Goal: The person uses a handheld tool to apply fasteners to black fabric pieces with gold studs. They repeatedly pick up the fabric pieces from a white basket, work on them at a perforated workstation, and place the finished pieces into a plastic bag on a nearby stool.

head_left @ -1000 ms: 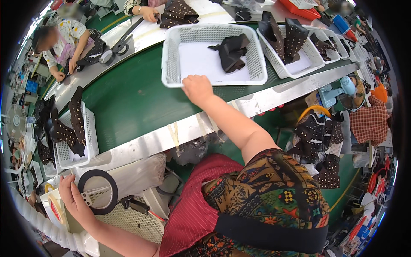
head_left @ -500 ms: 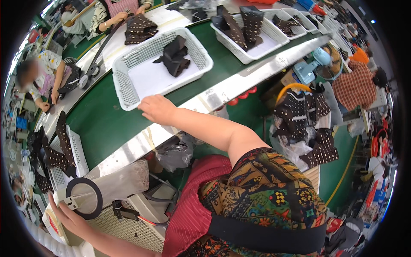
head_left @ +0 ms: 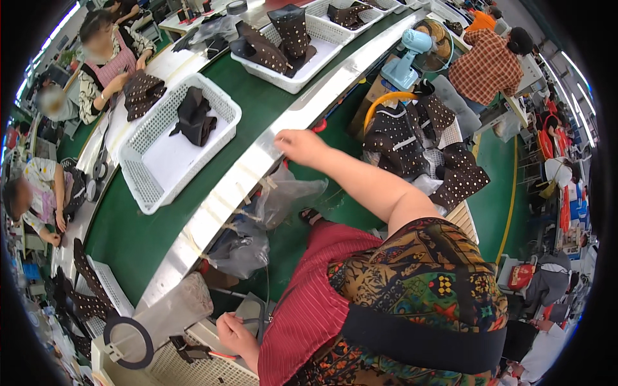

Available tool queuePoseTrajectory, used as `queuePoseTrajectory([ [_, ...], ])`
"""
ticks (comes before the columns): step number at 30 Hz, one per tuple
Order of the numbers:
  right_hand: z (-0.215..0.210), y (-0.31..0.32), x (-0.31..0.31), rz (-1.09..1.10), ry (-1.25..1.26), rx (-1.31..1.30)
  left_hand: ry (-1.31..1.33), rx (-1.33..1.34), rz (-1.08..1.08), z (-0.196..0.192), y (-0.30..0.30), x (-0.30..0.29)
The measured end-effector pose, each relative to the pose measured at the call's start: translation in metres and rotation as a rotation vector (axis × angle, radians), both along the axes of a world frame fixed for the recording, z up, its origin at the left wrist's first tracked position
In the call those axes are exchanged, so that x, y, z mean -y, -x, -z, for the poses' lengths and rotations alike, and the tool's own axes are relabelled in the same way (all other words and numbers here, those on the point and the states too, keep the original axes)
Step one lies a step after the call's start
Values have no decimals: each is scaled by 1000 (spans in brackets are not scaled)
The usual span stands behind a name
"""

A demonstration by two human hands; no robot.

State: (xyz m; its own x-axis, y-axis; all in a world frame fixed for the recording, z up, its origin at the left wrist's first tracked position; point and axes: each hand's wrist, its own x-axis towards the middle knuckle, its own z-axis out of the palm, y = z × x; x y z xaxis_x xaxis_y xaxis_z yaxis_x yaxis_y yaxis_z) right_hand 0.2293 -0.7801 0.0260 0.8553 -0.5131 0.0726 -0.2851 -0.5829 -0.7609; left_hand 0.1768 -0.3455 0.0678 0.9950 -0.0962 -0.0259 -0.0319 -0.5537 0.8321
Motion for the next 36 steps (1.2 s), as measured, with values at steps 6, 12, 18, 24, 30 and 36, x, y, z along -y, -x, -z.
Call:
queuePoseTrajectory([
  [6, -1, -12, 214, 419, -40, 222, 133, -45, 67, 9, -50, 95],
  [12, -17, -58, 428, 733, 169, 181, -167, 61, 204, 15, -120, 210],
  [18, 5, -118, 565, 788, 110, -160, -361, 128, 378, -16, -167, 324],
  [24, 22, -155, 632, 934, -79, -364, -539, 139, 471, -24, -194, 382],
  [30, 15, -174, 634, 973, 34, -576, -703, 175, 513, -19, -200, 393],
  [36, 63, -151, 689, 968, 16, -117, -709, 195, 610, -18, -206, 405],
])
